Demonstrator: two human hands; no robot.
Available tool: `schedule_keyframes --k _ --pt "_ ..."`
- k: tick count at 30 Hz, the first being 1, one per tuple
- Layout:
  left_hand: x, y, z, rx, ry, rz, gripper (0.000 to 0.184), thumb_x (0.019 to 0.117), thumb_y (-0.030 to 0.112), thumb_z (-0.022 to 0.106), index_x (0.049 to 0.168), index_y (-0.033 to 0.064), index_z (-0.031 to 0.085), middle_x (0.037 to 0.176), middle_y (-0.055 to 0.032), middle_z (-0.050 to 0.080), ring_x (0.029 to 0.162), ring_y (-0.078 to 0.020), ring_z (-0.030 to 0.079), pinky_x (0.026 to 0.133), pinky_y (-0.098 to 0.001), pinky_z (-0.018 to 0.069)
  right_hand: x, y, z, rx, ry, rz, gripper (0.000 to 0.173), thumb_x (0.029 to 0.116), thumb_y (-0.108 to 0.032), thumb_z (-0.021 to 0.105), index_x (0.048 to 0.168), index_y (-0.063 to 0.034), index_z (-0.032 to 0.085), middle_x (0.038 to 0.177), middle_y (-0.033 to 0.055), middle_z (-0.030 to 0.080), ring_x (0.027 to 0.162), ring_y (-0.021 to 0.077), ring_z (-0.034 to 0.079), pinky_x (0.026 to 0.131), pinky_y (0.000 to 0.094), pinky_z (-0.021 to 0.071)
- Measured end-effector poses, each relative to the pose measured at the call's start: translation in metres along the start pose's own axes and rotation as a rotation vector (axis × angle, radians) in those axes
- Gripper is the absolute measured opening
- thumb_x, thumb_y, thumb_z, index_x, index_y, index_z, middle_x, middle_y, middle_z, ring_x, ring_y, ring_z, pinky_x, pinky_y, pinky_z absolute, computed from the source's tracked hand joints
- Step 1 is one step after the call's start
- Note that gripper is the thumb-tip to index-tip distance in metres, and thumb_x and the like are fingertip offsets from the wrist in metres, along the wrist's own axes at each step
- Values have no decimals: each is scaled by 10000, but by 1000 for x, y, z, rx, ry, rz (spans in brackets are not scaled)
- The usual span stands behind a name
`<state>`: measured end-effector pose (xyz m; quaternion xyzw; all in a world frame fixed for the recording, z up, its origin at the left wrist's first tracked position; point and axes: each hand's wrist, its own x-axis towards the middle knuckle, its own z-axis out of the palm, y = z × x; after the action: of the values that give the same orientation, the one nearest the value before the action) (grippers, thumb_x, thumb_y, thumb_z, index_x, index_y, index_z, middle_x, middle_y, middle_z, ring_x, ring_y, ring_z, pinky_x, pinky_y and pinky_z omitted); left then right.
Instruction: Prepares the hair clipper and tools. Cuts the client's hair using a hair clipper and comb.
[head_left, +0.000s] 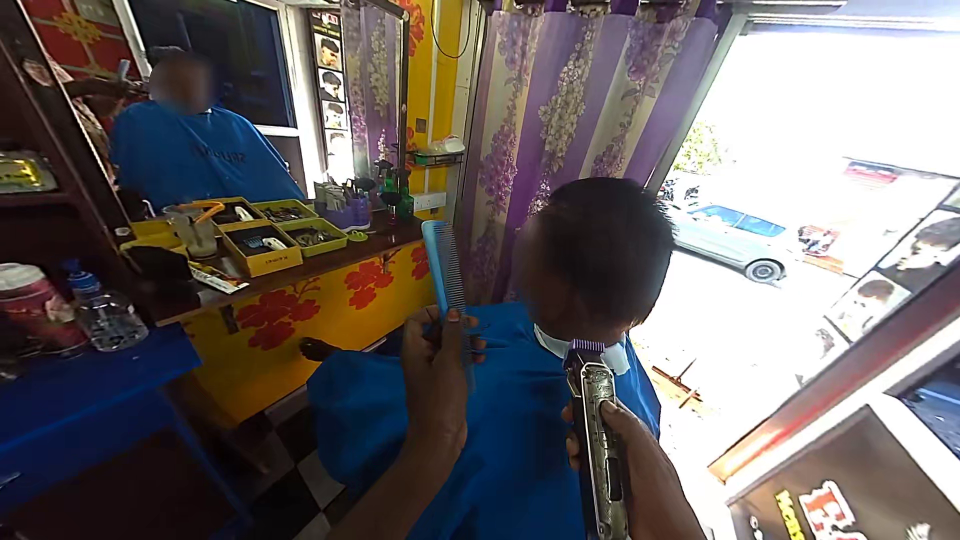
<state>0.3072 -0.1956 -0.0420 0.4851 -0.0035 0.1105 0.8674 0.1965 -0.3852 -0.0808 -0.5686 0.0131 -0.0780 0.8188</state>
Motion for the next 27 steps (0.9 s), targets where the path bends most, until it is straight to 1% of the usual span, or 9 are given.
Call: schedule_keyframes --k 2,4,7,9,10,12,16,20,27 --pt "0 -2 -3 -5 -21 4 158 1067 87 513 1217 41 503 924 -127 704 676 -198 696 584 -265 580 3 3 2 -9 5 6 408 1045 -231 273 1310 16 462 1063 173 674 765 203 686 657 317 596" --pt "1 -3 -5 -13 -21 -9 162 1067 82 511 1223 45 496 934 -131 707 678 -203 697 586 -266 578 5 4 3 45 8 15 403 1037 -254 281 1256 14 488 1048 180 675 756 204 685 648 316 595" --pt "3 -4 -7 -21 -7 -29 170 1066 80 510 1231 40 500 927 -132 701 679 -197 695 585 -259 575 6 0 14 265 -11 -62 413 1069 -347 360 1206 1 537 1047 179 678 760 209 694 670 323 609" --pt "3 -5 -6 -21 -10 -37 166 1068 76 506 1228 33 500 912 -132 699 674 -194 695 582 -259 577 7 1 18 367 -48 -161 464 1062 -412 473 1290 -14 535 1106 171 676 845 238 709 744 364 620" --pt "3 -6 -7 -17 -14 -42 164 1069 81 505 1227 35 498 910 -128 698 674 -193 693 583 -260 576 8 3 17 363 -72 -176 492 1029 -429 559 1316 -33 511 1157 180 675 918 277 718 797 419 622" --pt "4 -7 -8 -10 -21 -43 158 1070 93 508 1218 36 506 906 -129 701 669 -199 693 580 -265 577 8 6 12 275 -156 -133 544 1015 -361 616 1398 -34 412 1232 214 651 1019 345 707 870 504 606" --pt "4 -7 -8 10 -30 -36 148 1070 95 510 1209 42 505 904 -123 705 667 -188 690 579 -259 571 9 10 16 213 -168 -39 478 1047 -259 561 1406 -3 377 1218 212 653 1010 326 712 894 484 603" --pt "4 -8 -9 5 -28 -49 147 1067 93 516 1207 46 512 898 -124 706 668 -194 689 577 -257 567 15 6 19 248 -117 -18 381 1065 -205 461 1369 22 425 1220 243 650 1026 340 709 917 478 594" --pt "3 -11 -10 22 -20 -77 142 1065 100 523 1196 45 527 911 -130 705 675 -206 691 577 -268 571 21 11 20 286 -88 -5 345 1064 -205 403 1309 30 467 1182 247 662 993 331 720 892 461 606"
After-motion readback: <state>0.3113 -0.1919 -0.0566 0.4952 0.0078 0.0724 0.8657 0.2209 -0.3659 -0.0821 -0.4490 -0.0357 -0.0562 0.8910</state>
